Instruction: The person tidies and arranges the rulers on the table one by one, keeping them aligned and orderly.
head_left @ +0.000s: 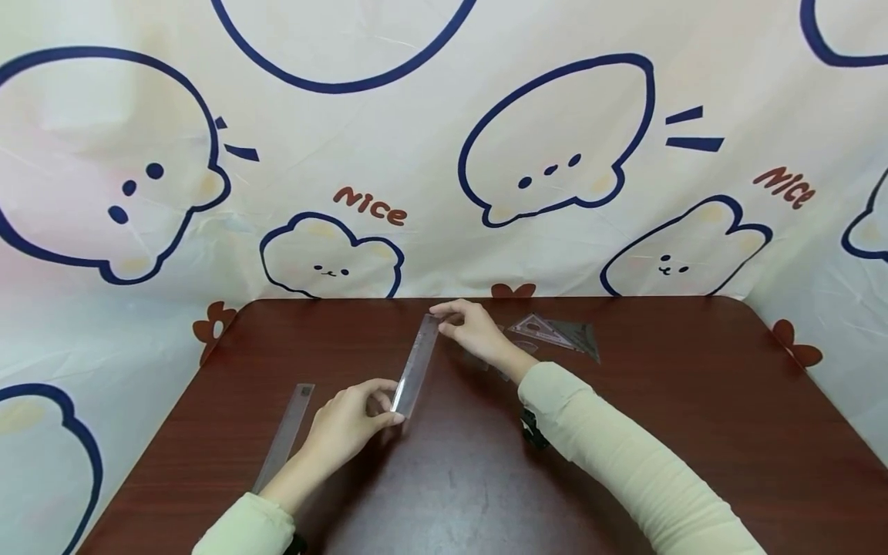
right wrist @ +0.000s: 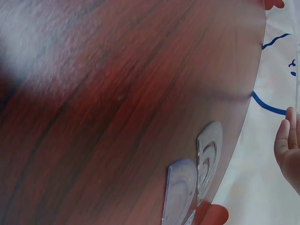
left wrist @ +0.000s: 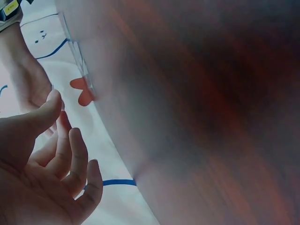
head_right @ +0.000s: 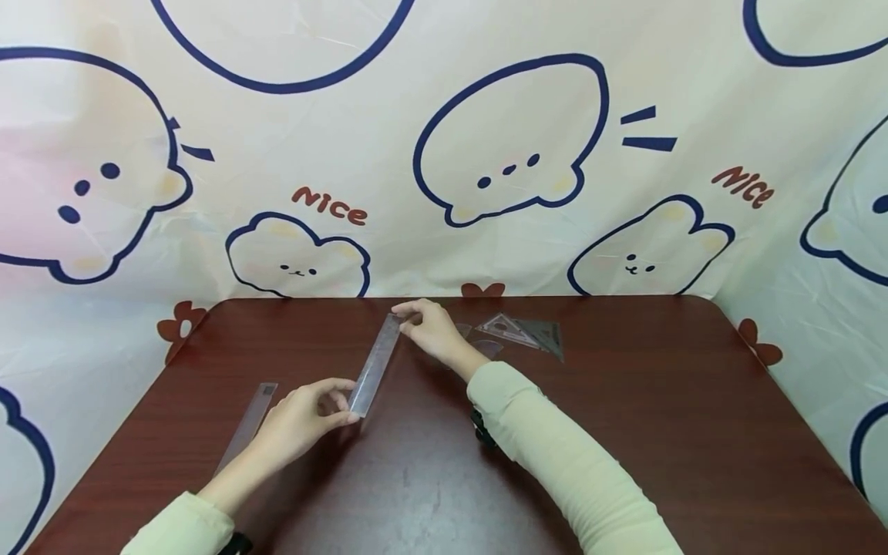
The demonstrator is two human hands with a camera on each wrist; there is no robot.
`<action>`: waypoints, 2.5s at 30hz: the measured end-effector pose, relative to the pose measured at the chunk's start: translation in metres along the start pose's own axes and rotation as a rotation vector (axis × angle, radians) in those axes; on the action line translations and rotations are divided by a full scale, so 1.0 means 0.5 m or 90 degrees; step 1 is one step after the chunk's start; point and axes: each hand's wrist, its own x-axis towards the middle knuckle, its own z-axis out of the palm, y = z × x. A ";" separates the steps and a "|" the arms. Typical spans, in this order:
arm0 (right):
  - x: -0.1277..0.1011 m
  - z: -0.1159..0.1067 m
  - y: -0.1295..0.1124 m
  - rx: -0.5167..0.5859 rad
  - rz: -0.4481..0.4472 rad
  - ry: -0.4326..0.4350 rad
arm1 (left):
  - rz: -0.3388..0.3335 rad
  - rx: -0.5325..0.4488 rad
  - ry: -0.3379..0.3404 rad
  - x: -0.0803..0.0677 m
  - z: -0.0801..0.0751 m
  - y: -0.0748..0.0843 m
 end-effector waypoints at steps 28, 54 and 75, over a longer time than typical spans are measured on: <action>-0.013 0.114 -0.032 0.005 -0.041 -0.113 | -0.078 -0.006 -0.049 -0.095 -0.056 -0.053; -0.027 0.207 -0.075 0.015 -0.023 -0.154 | -0.177 0.049 -0.075 -0.160 -0.088 -0.117; -0.016 0.264 -0.088 -0.009 0.013 -0.202 | -0.200 0.076 -0.098 -0.171 -0.078 -0.158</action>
